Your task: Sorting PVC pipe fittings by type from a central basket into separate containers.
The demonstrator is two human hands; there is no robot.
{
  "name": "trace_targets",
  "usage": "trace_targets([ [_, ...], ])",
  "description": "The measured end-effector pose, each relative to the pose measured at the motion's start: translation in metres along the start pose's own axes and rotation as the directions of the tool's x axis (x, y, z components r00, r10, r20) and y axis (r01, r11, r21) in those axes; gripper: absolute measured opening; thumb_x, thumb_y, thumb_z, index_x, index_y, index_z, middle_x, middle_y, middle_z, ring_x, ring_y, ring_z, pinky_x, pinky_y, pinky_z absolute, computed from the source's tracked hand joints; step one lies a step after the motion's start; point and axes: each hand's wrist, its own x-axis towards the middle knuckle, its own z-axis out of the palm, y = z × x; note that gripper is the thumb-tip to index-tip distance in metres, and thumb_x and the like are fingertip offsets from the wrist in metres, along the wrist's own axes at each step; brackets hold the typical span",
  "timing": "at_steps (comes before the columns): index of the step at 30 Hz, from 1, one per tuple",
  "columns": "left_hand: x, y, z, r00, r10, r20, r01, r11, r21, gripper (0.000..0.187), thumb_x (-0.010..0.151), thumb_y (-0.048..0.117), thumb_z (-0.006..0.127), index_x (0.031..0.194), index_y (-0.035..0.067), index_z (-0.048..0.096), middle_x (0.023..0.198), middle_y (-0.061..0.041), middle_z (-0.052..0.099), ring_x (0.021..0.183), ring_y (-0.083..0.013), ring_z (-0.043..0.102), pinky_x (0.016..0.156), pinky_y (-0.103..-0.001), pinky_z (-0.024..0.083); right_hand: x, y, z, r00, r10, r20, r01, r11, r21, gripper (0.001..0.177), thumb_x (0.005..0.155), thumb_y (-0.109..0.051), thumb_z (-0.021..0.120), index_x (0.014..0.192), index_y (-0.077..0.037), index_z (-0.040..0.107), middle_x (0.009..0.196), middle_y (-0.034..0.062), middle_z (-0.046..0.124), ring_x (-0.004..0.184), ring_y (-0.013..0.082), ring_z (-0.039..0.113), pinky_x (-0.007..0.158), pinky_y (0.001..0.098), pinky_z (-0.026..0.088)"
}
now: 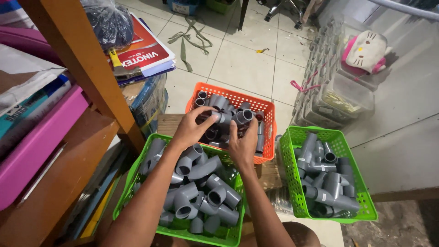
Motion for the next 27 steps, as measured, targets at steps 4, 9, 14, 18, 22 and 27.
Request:
trace_targets([
  [4, 0.004, -0.009, 0.002, 0.995, 0.04, -0.094, -0.041, 0.999, -0.006, 0.03, 0.095, 0.033, 0.072, 0.116, 0.012, 0.076, 0.103, -0.014, 0.078, 0.103, -0.024, 0.073, 0.092, -0.04, 0.057, -0.001, 0.013, 0.004, 0.991, -0.097, -0.089, 0.099, 0.995, 0.02, 0.043, 0.096, -0.018, 0.069, 0.13, 0.004, 0.053, 0.107, 0.0303, 0.059, 0.102, 0.0521, 0.062, 0.084, 0.0533, 0.052],
  [9, 0.005, -0.013, 0.004, 0.994, 0.032, -0.104, -0.031, 0.999, 0.009, 0.029, 0.095, 0.036, 0.072, 0.114, 0.014, 0.076, 0.101, -0.012, 0.078, 0.101, -0.0247, 0.074, 0.089, -0.04, 0.058, 0.0, 0.03, 0.007, 0.971, -0.143, -0.192, 0.143, 0.99, -0.013, 0.045, 0.096, -0.018, 0.069, 0.133, 0.002, 0.052, 0.11, 0.0251, 0.054, 0.103, 0.0458, 0.058, 0.092, 0.05, 0.049],
  [14, 0.008, -0.021, 0.006, 0.989, 0.039, -0.142, -0.033, 0.999, 0.043, 0.029, 0.098, 0.034, 0.068, 0.117, 0.013, 0.074, 0.108, -0.016, 0.076, 0.106, -0.0338, 0.072, 0.09, -0.045, 0.058, 0.003, 0.053, 0.01, 0.949, 0.121, -0.291, -0.056, 0.973, 0.223, 0.062, 0.101, -0.015, 0.065, 0.148, 0.006, 0.031, 0.127, 0.0324, 0.048, 0.116, 0.0468, 0.057, 0.098, 0.0512, 0.052],
  [18, -0.001, 0.001, 0.006, 0.994, -0.035, -0.101, 0.031, 0.999, -0.041, 0.034, 0.099, 0.042, 0.066, 0.108, 0.012, 0.078, 0.098, -0.012, 0.078, 0.1, -0.022, 0.072, 0.086, -0.04, 0.058, 0.001, 0.05, 0.01, 0.93, 0.16, -0.332, -0.087, 0.971, 0.223, 0.053, 0.1, -0.02, 0.069, 0.14, -0.001, 0.039, 0.121, 0.0239, 0.053, 0.114, 0.0367, 0.06, 0.1, 0.0455, 0.05],
  [22, -0.002, -0.001, 0.006, 0.996, -0.025, -0.09, 0.025, 1.0, 0.0, 0.04, 0.095, 0.041, 0.071, 0.124, 0.014, 0.073, 0.114, -0.016, 0.075, 0.113, -0.0293, 0.069, 0.095, -0.042, 0.057, -0.001, 0.023, 0.002, 0.963, 0.129, -0.237, -0.017, 0.905, 0.425, 0.051, 0.096, -0.013, 0.074, 0.136, -0.001, 0.044, 0.116, 0.0197, 0.056, 0.106, 0.0248, 0.06, 0.096, 0.0402, 0.054],
  [27, -0.006, 0.024, 0.003, 0.999, -0.025, -0.024, 0.025, 1.0, 0.011, 0.07, 0.083, 0.029, 0.08, 0.145, 0.008, 0.057, 0.129, -0.027, 0.066, 0.12, -0.0403, 0.065, 0.102, -0.045, 0.055, -0.003, 0.015, 0.001, 0.994, 0.086, -0.069, -0.035, 0.841, 0.54, 0.053, 0.093, -0.008, 0.075, 0.136, -0.003, 0.045, 0.112, 0.0156, 0.06, 0.101, 0.0216, 0.062, 0.092, 0.038, 0.058],
])
